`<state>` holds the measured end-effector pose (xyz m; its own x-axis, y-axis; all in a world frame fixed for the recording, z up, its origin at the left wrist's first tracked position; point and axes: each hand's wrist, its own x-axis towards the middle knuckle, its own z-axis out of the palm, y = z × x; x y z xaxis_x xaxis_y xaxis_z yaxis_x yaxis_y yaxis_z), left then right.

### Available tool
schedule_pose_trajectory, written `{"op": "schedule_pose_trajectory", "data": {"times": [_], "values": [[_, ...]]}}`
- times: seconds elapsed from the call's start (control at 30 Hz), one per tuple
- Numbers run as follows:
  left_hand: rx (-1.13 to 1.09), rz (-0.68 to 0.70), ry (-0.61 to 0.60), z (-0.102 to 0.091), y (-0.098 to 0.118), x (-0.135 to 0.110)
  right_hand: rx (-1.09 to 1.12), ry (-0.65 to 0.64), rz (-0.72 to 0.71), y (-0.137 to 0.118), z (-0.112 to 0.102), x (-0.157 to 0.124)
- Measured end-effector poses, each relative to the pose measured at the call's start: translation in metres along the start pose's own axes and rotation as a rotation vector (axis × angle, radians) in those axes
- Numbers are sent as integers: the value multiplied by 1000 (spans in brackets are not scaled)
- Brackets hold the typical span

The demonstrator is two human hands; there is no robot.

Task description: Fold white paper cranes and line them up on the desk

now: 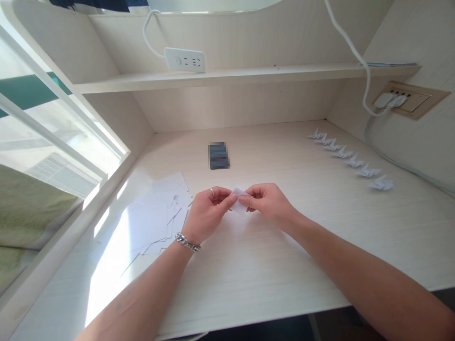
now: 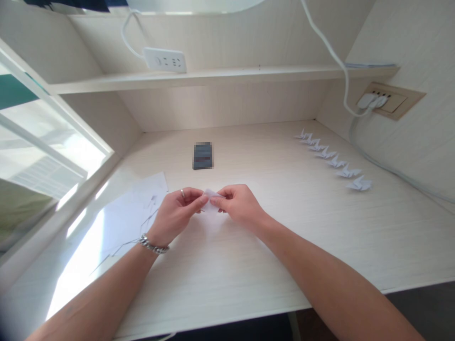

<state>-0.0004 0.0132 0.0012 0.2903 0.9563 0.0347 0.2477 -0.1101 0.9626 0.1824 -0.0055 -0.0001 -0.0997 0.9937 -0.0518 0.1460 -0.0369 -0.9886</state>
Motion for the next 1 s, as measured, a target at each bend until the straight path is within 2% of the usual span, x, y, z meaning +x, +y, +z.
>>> {"op": "schedule_pose_trajectory", "data": {"times": [0.13, 0.4, 0.53, 0.7, 0.83, 1.0], "values": [[135, -57, -118, -3, 1, 1, 39, 87, -28, -1, -1, 0], [206, -79, -159, -6, 4, 0, 123, 182, -111, 0, 4, 1], [251, -70, -164, -7, 6, 0, 137, 164, -121, 0, 4, 0], [279, -57, -240, -5, 9, -2, 139, 192, -141, 0, 4, 1], [232, -27, -164, -3, 6, -2, 195, 187, -131, 1, 4, 2], [146, 2, -35, -2, 0, 0, 112, 3, -63, 0, 5, 0]]}}
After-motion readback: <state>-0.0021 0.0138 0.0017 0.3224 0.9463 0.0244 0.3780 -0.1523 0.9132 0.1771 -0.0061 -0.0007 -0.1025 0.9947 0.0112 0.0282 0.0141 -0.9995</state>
